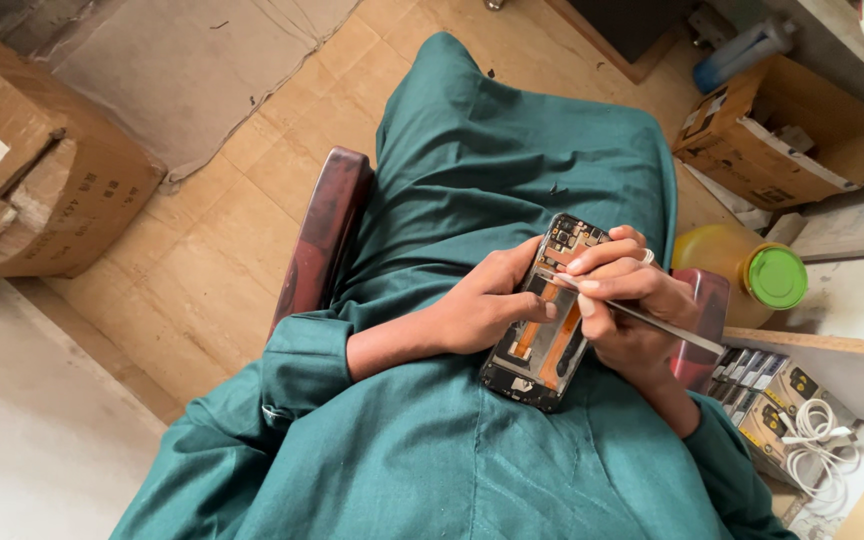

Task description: The person uses a metal spudger to carefully pry and separate internal components inside a disassembled smartphone held in the left hand. The person repeatedly lifts and adjusts small parts and connectors within the phone chassis while seated.

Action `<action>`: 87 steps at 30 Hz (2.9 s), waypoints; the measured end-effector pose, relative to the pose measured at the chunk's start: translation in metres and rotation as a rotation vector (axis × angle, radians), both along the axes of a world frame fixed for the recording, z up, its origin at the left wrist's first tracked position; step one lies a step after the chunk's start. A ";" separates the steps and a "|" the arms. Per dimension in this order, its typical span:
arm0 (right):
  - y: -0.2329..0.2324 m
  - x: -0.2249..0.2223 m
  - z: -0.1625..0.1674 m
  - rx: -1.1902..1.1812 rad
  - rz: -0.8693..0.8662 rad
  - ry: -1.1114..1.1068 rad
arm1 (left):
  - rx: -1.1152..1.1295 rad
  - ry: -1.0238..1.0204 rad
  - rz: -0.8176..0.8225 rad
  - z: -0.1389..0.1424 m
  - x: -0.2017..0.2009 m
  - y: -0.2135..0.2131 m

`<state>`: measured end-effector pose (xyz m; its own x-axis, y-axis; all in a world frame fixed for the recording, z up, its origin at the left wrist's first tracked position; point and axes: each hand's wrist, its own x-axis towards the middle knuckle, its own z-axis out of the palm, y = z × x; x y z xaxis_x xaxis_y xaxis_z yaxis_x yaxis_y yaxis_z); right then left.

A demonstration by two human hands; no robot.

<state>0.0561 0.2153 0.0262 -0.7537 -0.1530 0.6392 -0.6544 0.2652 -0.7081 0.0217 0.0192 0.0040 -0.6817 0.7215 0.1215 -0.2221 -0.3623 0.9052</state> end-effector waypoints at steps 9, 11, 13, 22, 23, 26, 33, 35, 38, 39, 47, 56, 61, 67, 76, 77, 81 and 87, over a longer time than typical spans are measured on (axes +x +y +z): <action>-0.002 0.003 0.001 0.011 -0.017 0.013 | -0.042 0.073 0.041 0.002 0.000 0.000; -0.003 0.003 0.005 0.054 -0.012 0.007 | -0.009 0.038 0.039 0.001 0.002 0.000; -0.002 0.001 0.008 0.087 0.003 0.005 | 0.012 0.011 0.033 0.001 0.002 0.000; -0.002 0.001 -0.002 -0.060 0.002 0.006 | -0.015 0.027 0.014 0.003 0.002 -0.001; -0.002 0.001 -0.003 -0.059 -0.005 0.006 | -0.018 0.035 0.018 0.003 0.002 -0.001; -0.003 0.001 -0.002 -0.036 -0.017 0.005 | 0.001 0.019 0.017 0.001 0.000 0.000; -0.002 -0.002 0.009 0.056 0.014 0.000 | 0.061 -0.041 0.004 -0.006 0.001 0.002; -0.003 -0.002 0.010 0.069 0.017 -0.012 | 0.063 -0.048 -0.001 -0.006 0.001 0.004; 0.000 -0.002 0.010 0.086 0.012 -0.024 | 0.076 -0.062 0.001 -0.004 0.001 0.004; 0.000 -0.003 0.009 0.075 0.015 -0.026 | 0.082 -0.069 0.002 -0.003 0.001 0.003; -0.004 -0.001 0.000 -0.041 0.004 0.001 | 0.024 0.012 0.013 -0.001 0.000 0.001; 0.000 -0.001 0.005 0.028 0.033 -0.019 | 0.038 -0.019 0.002 0.000 0.002 0.000; 0.001 0.001 -0.004 -0.122 0.037 -0.012 | 0.021 -0.009 -0.008 0.002 0.001 -0.001; 0.004 0.000 -0.004 -0.010 0.020 0.026 | 0.014 0.012 0.010 -0.001 0.001 0.000; 0.003 -0.001 0.001 0.030 0.041 0.021 | 0.036 -0.016 0.005 -0.006 0.002 0.001; 0.004 -0.001 0.001 0.037 0.037 0.015 | 0.050 -0.031 0.000 -0.007 0.002 0.001; 0.005 -0.001 -0.001 0.017 0.036 -0.005 | 0.054 -0.027 0.003 -0.006 0.001 0.002; 0.003 -0.001 -0.008 -0.072 0.038 0.002 | 0.006 0.000 0.005 0.001 0.001 -0.002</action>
